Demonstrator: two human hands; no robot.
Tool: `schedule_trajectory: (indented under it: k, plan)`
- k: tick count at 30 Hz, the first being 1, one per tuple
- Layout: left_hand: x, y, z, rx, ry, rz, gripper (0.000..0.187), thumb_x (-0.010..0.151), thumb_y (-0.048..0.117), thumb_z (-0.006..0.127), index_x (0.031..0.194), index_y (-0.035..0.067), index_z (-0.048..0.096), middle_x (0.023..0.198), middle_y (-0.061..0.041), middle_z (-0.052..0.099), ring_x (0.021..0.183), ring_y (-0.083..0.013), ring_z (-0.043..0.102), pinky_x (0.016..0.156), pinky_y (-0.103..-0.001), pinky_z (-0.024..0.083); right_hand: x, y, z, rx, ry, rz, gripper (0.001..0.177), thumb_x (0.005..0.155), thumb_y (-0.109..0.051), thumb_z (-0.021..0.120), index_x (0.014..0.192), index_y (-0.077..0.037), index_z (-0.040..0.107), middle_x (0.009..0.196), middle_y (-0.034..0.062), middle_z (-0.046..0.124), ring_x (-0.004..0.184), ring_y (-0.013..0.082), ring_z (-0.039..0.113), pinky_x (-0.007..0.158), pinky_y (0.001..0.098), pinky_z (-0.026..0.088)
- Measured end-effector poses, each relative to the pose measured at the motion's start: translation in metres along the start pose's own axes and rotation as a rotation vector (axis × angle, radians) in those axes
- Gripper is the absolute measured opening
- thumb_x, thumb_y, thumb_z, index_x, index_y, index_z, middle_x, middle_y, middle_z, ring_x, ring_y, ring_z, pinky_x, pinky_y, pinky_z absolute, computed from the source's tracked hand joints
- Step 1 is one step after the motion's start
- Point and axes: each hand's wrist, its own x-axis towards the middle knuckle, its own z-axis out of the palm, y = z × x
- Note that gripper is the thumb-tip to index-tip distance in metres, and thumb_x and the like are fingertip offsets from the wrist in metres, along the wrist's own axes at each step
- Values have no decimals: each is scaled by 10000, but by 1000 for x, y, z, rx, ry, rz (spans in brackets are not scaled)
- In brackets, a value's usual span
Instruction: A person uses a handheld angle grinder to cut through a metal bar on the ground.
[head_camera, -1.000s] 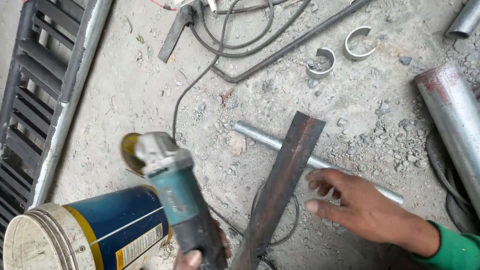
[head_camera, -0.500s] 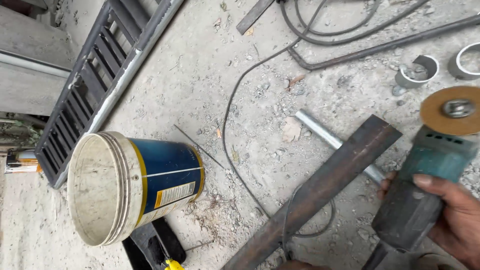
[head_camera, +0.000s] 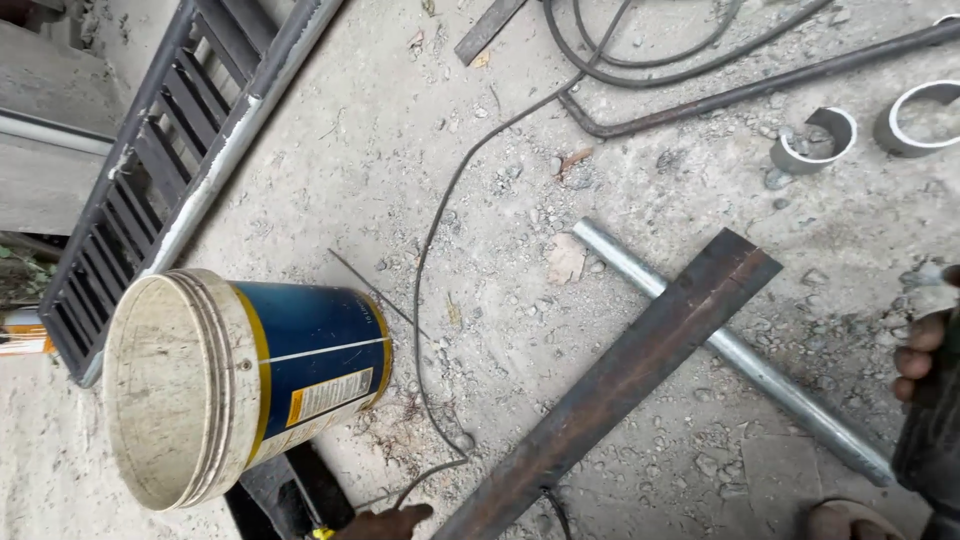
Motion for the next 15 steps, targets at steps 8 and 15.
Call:
schedule_trajectory:
  k: [8, 15]
  plan:
    - [-111, 249, -55, -251, 530, 775, 1073, 771, 723, 427, 1638, 146, 168, 1607, -202, 300, 1444, -428, 259, 1144, -628, 212, 65, 82, 114, -1032, 1355, -139, 698, 773, -120, 381, 1414, 151, 430, 1274, 387, 545, 1077, 565, 546, 936, 718, 460]
    - [-82, 403, 1, -874, 501, 894, 1138, 708, 266, 623, 1655, 221, -8, 1553, -101, 322, 1087, -504, 520, 840, -634, 418, 94, 97, 130, -1285, 1458, -24, 478, 790, 124, 594, 1267, 140, 598, 1099, 343, 710, 912, 468, 674, 825, 546, 532]
